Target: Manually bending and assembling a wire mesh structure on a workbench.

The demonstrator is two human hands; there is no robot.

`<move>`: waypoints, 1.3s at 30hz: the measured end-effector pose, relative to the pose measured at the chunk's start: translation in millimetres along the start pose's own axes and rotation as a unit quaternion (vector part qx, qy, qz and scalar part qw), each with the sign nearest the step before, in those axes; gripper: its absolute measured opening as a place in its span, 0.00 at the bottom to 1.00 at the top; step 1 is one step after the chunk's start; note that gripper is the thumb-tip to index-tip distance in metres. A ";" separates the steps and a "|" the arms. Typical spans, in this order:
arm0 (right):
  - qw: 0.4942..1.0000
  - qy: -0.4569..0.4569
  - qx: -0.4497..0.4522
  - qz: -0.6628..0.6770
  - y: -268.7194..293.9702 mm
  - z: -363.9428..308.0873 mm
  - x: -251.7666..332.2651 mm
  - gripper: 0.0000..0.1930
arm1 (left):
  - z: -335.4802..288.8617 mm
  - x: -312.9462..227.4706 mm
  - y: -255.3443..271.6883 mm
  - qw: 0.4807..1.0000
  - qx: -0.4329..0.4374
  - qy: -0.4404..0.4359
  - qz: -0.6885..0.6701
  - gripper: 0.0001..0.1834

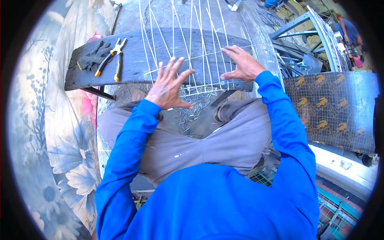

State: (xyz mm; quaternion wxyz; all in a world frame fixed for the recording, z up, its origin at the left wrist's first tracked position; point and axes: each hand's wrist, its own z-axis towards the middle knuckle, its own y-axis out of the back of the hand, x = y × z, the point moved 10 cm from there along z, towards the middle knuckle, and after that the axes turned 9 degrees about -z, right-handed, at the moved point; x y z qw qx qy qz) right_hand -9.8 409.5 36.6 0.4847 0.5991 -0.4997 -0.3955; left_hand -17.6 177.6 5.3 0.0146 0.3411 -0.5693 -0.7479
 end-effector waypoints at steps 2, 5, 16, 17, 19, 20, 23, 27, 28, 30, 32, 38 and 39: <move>1.000 -0.001 0.021 -0.001 -3.8 5.6 10.3 0.63 | 27.1 -23.7 -14.6 0.999 0.026 -0.002 0.018 0.71; 0.999 0.010 0.034 -0.028 -14.1 17.8 14.4 0.68 | 63.3 -37.6 -33.0 0.999 0.029 0.001 0.018 0.73; 0.984 0.050 0.132 -0.110 -30.3 5.0 41.2 0.82 | 84.1 -29.1 -44.1 1.000 0.007 -0.007 -0.014 0.72; 0.984 0.050 0.131 -0.108 -32.5 2.3 41.9 0.82 | 83.3 -29.0 -45.8 1.000 0.009 -0.007 -0.013 0.72; 0.993 0.058 0.072 -0.071 -28.2 0.9 44.0 0.81 | 82.6 -27.6 -43.1 1.000 -0.002 -0.004 -0.028 0.69; 0.993 0.059 0.069 -0.071 -30.9 0.3 43.5 0.81 | 82.3 -26.7 -42.5 1.000 -0.002 -0.004 -0.026 0.69; 0.995 0.082 0.020 -0.062 -25.4 -1.2 44.9 0.74 | 80.3 -31.0 -40.0 0.999 -0.011 -0.016 -0.036 0.66; 0.996 0.084 0.000 -0.012 -23.2 -8.8 46.7 0.68 | 76.3 -31.9 -38.1 0.998 -0.016 -0.018 -0.053 0.64; 0.996 0.089 -0.002 -0.013 -23.4 -9.0 48.1 0.68 | 75.3 -31.0 -38.1 0.998 -0.018 -0.014 -0.051 0.64; 0.997 0.077 0.000 0.006 -23.0 -7.5 46.4 0.67 | 74.5 -34.8 -33.3 0.997 -0.033 -0.035 -0.059 0.64; 0.997 0.074 0.000 -0.008 -21.3 -6.4 48.1 0.67 | 72.1 -31.6 -33.8 0.998 -0.011 -0.020 -0.063 0.68; 0.996 0.061 0.066 -0.022 -23.9 -1.8 48.1 0.68 | 24.9 5.6 -27.9 0.984 0.101 0.118 0.084 0.80; 0.995 0.068 0.064 -0.022 -20.7 1.0 51.9 0.68 | 20.8 12.0 -27.3 0.985 0.104 0.108 0.082 0.83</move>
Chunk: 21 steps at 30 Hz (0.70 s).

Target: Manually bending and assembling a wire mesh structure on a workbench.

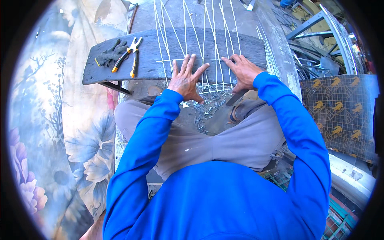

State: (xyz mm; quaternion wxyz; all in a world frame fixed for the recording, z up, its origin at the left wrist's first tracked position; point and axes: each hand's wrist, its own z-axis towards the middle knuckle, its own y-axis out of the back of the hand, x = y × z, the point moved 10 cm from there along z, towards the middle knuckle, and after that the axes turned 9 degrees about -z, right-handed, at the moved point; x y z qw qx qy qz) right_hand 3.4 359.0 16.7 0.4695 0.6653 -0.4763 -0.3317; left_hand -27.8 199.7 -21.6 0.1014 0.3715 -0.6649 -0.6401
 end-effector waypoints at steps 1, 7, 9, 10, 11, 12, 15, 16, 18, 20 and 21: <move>1.000 -0.005 0.011 0.013 0.3 2.4 0.7 0.69 | -1.8 5.6 -3.4 1.000 -0.002 0.007 0.002 0.83; 1.000 -0.011 0.022 0.006 -1.7 3.6 1.3 0.69 | -7.5 5.9 1.5 1.000 -0.028 -0.001 -0.005 0.81; 0.999 -0.022 0.030 -0.005 -2.0 2.4 1.5 0.69 | -9.6 8.3 4.9 0.999 -0.047 -0.009 0.017 0.80; 0.999 -0.024 0.030 -0.005 -1.6 1.6 2.5 0.69 | -7.0 7.3 7.7 0.998 -0.057 -0.031 0.015 0.79; 0.999 -0.019 0.029 -0.006 -1.1 3.2 5.1 0.69 | -6.1 5.7 9.8 0.996 -0.067 -0.053 0.013 0.77; 0.999 -0.021 0.032 -0.012 -2.1 3.0 5.1 0.69 | -7.6 1.4 15.2 0.991 -0.105 -0.075 0.035 0.76; 0.999 -0.021 0.031 -0.022 -3.7 2.5 3.6 0.69 | -6.0 1.5 13.9 0.989 -0.109 -0.084 0.051 0.75; 0.999 -0.019 0.026 -0.025 -3.5 1.7 2.9 0.69 | -6.2 1.2 14.0 0.989 -0.107 -0.086 0.048 0.75; 0.999 -0.017 0.031 -0.026 -2.5 2.7 3.4 0.69 | -6.6 -0.1 17.4 0.989 -0.111 -0.089 0.043 0.73; 0.999 -0.008 0.028 -0.036 -4.0 4.3 1.3 0.68 | -6.1 -1.6 18.5 0.991 -0.100 -0.080 0.028 0.74; 0.999 -0.011 0.031 -0.036 -4.2 4.3 0.9 0.68 | -6.2 1.0 16.7 0.994 -0.090 -0.066 0.018 0.75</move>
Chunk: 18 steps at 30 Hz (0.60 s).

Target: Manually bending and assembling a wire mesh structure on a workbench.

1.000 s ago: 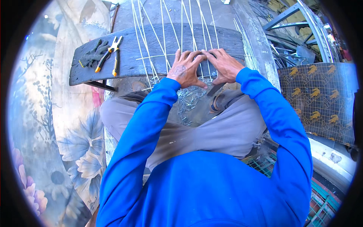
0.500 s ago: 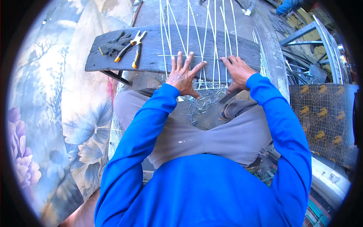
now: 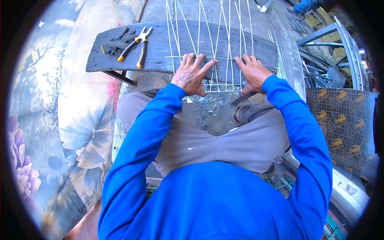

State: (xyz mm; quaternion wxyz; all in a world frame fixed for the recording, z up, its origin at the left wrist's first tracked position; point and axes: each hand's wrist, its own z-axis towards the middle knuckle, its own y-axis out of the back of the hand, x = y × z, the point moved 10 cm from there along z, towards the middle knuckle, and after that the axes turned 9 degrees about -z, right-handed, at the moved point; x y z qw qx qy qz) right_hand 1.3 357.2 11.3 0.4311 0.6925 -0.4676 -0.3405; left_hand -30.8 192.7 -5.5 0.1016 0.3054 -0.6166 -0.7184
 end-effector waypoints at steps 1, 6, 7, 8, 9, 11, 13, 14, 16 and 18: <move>1.000 -0.001 -0.006 -0.004 2.2 -0.4 0.6 0.68 | -0.6 -1.1 0.4 1.000 -0.007 0.002 0.009 0.75; 1.000 0.006 0.026 -0.004 6.5 -1.2 4.4 0.67 | -0.4 -4.5 3.6 1.000 -0.022 -0.009 0.013 0.74; 1.000 0.009 0.016 -0.005 4.5 -1.0 3.2 0.65 | 0.3 -3.6 2.3 1.000 -0.004 0.004 0.006 0.75; 1.000 0.006 0.019 -0.006 3.6 -1.8 1.6 0.65 | 0.7 -3.1 0.8 1.000 0.013 0.018 0.001 0.76; 1.000 0.007 0.013 -0.010 4.9 -1.7 2.5 0.63 | -0.6 -3.7 3.0 1.000 0.008 0.024 -0.003 0.76; 1.000 0.007 0.009 -0.014 5.7 -3.0 3.0 0.62 | -2.3 -2.2 0.1 1.000 -0.017 0.013 -0.009 0.74; 1.000 0.014 0.001 -0.011 7.2 -3.5 4.6 0.59 | -4.8 -4.4 4.7 0.999 -0.053 0.000 -0.006 0.71; 1.000 0.013 0.002 -0.012 6.1 -3.6 4.7 0.59 | -5.1 -3.8 3.7 0.999 -0.053 0.000 -0.007 0.71; 1.000 0.016 -0.011 -0.017 6.8 -5.3 4.8 0.57 | -4.5 -3.5 1.8 0.998 -0.056 -0.002 -0.022 0.70; 1.000 0.014 -0.007 -0.023 7.7 -5.4 5.1 0.57 | -4.6 -3.6 1.2 0.998 -0.062 -0.006 -0.025 0.70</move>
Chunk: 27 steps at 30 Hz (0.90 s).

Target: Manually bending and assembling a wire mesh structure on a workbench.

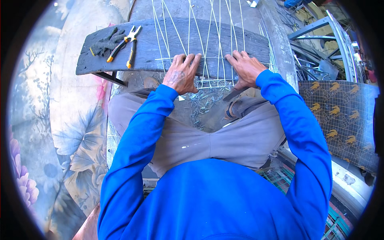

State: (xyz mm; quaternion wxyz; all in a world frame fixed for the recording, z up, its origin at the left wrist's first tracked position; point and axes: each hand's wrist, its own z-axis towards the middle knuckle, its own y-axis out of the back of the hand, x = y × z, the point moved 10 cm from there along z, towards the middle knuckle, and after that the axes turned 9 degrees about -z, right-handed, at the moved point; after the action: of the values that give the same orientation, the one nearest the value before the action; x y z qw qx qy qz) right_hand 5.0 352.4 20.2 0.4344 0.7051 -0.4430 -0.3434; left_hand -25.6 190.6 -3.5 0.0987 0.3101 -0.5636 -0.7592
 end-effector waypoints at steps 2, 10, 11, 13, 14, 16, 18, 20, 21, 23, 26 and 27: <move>1.000 -0.001 0.004 -0.006 2.2 0.6 1.2 0.57 | -0.9 0.2 0.1 1.000 -0.005 -0.003 -0.003 0.69; 1.000 0.012 -0.007 -0.009 0.8 -2.3 3.5 0.56 | -0.5 -4.2 5.0 1.000 -0.015 -0.002 -0.015 0.61; 1.000 0.013 -0.007 -0.009 -0.1 -2.2 4.0 0.56 | -1.7 -4.1 4.3 1.000 -0.014 -0.001 -0.014 0.61; 1.000 0.011 -0.007 -0.010 -1.1 -3.1 2.8 0.56 | -2.4 -5.1 3.5 1.000 -0.011 0.006 0.000 0.60; 1.000 0.012 -0.007 -0.010 -1.2 -3.4 2.9 0.56 | -2.6 -5.7 3.4 1.000 -0.010 0.007 0.000 0.60; 1.000 0.010 -0.010 -0.021 -0.1 -3.7 3.1 0.56 | -2.6 -5.3 3.0 1.000 -0.015 0.005 -0.001 0.60; 1.000 0.010 -0.008 -0.019 -0.6 -3.9 3.4 0.55 | -2.3 -4.2 1.2 1.000 -0.012 0.007 -0.001 0.60; 1.000 0.010 -0.007 -0.018 -1.2 -3.3 3.0 0.55 | -2.4 -3.6 -0.6 1.000 -0.009 0.008 -0.001 0.60; 1.000 0.011 -0.005 -0.016 -0.7 -2.7 2.8 0.55 | -2.3 -3.8 0.6 1.000 -0.012 0.008 0.005 0.60; 1.000 0.012 -0.004 -0.015 0.2 -1.8 2.6 0.55 | -2.4 -4.3 2.8 1.000 -0.015 0.008 0.010 0.59; 1.000 0.006 -0.005 0.004 -5.2 -2.1 0.4 0.56 | -1.6 -0.4 -5.3 0.999 0.027 0.027 -0.001 0.62; 1.000 0.004 -0.019 0.010 -6.0 -2.8 0.7 0.58 | -4.7 -0.6 -3.2 0.999 0.009 0.032 0.007 0.64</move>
State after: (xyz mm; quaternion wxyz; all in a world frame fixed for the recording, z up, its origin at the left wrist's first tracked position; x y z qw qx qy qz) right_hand 9.7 354.0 15.7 0.4533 0.6935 -0.4416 -0.3444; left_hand -21.7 188.2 -7.0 0.1194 0.3309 -0.5696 -0.7429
